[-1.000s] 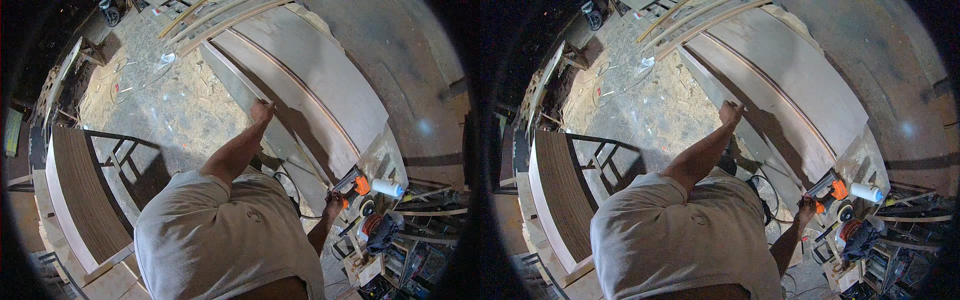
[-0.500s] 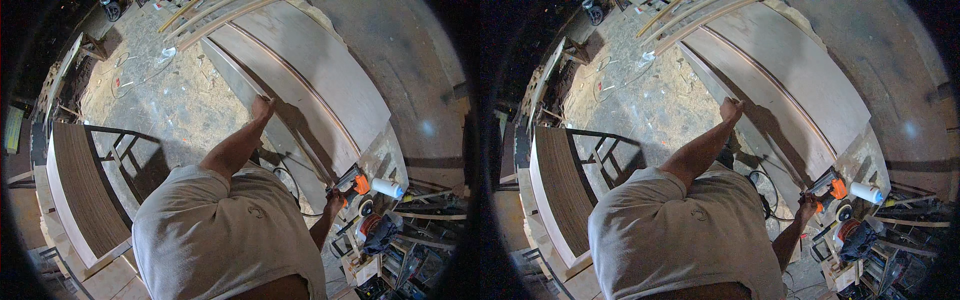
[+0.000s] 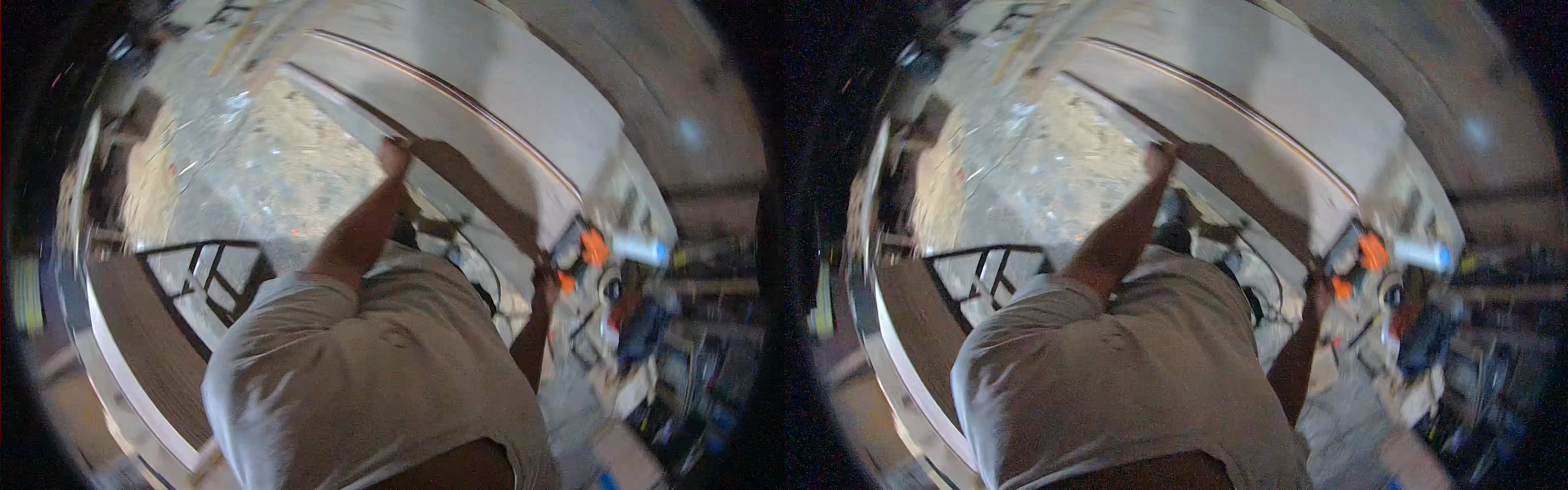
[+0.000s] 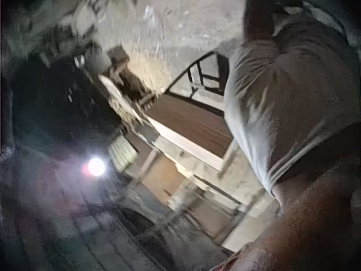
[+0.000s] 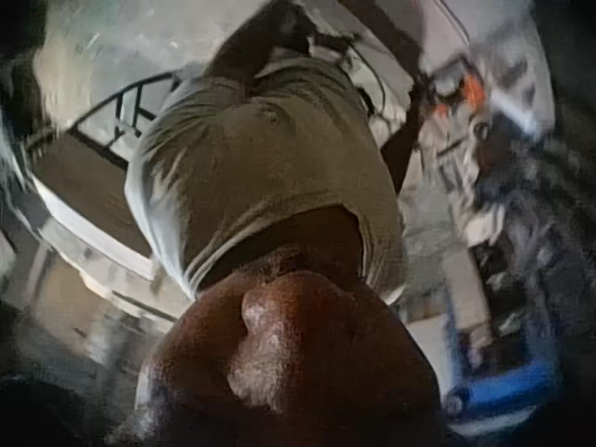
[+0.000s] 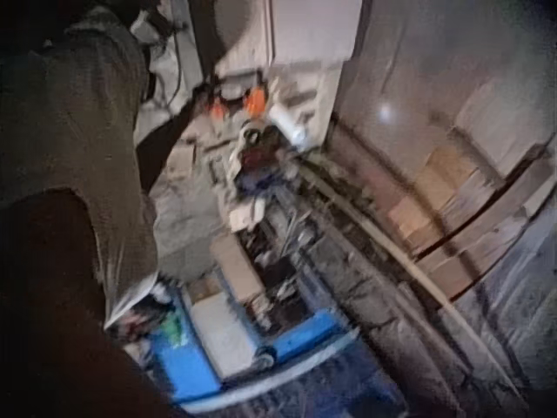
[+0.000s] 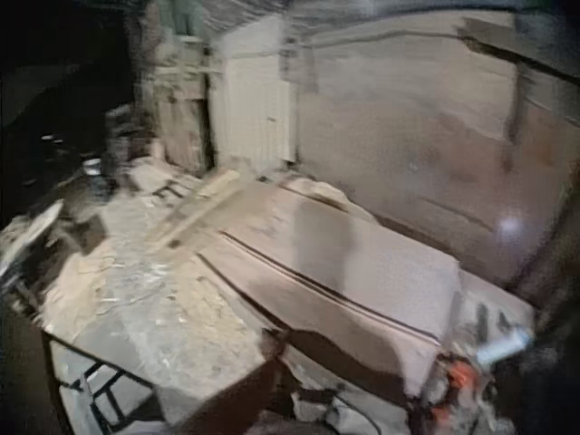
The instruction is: Gluing and nailing wooden strips onto a large wooden panel.
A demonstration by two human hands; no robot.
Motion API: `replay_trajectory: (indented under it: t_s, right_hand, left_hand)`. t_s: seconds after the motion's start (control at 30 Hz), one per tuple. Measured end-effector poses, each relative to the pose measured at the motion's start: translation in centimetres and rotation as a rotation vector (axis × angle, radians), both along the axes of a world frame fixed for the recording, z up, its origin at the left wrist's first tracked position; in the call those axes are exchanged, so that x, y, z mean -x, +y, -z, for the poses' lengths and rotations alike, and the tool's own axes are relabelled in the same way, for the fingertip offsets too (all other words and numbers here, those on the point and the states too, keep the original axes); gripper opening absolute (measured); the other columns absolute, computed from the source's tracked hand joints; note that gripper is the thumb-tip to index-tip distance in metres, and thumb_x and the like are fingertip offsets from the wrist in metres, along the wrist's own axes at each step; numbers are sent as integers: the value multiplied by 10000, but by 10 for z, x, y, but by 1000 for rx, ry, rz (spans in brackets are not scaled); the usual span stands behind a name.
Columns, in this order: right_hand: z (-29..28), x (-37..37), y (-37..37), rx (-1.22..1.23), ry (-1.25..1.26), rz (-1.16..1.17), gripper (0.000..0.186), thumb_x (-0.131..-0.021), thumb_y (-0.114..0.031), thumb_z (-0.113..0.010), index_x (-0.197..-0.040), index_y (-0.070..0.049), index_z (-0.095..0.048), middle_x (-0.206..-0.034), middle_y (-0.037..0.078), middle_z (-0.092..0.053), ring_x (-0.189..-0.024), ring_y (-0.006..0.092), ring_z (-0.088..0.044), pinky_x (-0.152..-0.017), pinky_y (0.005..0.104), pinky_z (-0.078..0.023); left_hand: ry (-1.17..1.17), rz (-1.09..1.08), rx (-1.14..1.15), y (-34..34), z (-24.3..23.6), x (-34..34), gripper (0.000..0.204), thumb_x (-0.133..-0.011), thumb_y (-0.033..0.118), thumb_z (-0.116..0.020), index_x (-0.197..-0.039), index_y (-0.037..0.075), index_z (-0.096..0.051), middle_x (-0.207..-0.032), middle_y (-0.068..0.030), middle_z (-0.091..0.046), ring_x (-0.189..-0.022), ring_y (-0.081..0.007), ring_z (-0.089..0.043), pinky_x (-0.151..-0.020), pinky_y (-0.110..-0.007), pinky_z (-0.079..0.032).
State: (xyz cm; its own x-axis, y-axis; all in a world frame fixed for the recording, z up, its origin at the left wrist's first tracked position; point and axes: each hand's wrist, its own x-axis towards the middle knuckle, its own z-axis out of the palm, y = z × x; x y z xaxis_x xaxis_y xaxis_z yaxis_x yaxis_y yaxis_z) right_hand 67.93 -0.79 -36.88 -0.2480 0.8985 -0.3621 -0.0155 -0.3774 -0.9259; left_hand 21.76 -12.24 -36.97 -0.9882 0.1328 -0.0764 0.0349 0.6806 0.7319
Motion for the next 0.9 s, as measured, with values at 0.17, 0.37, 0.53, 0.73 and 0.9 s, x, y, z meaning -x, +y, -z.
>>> replay_trajectory:
  t_s: [0.17,0.37,0.53,0.73,0.9]
  right_hand:
    - [-9,28,9,89,106,-19,159,-850,-185,-631,-896,-32,-623,-685,-10,-529,-594,94,-490,-569,242,-423]
    - [-3,18,11,154,-24,69,245,-849,-214,-635,-945,11,-623,-753,47,-606,-644,141,-580,-597,271,-490]
    - [-4,21,12,163,-29,82,260,-834,-217,-657,-949,13,-622,-758,48,-608,-634,135,-572,-597,274,-494]
    - [-12,27,6,147,-38,131,256,-832,-208,-659,-947,19,-625,-751,53,-613,-615,128,-579,-575,270,-502]
    - [0,24,2,144,40,210,304,-782,-232,-717,-896,34,-624,-719,54,-617,-570,138,-592,-553,274,-509]
  left_hand:
    - [42,-66,-205,-27,58,60,284,-719,185,-745,-830,0,-561,-660,-81,-607,-490,-153,-550,-444,-296,-493]
    - [-248,-102,-327,4,-9,18,423,-631,283,-772,-875,-4,-579,-731,-128,-634,-550,-199,-604,-522,-325,-508]
    - [-197,-74,-143,1,-12,20,451,-651,315,-775,-867,-18,-562,-763,-149,-631,-620,-227,-617,-578,-342,-519]
    - [133,30,-160,0,-15,18,462,-701,367,-752,-905,13,-538,-793,-132,-625,-701,-256,-610,-609,-363,-499]
    - [77,1051,-273,69,-59,-89,316,-754,200,-725,-1004,68,-585,-915,-96,-613,-813,-212,-593,-730,-341,-479]
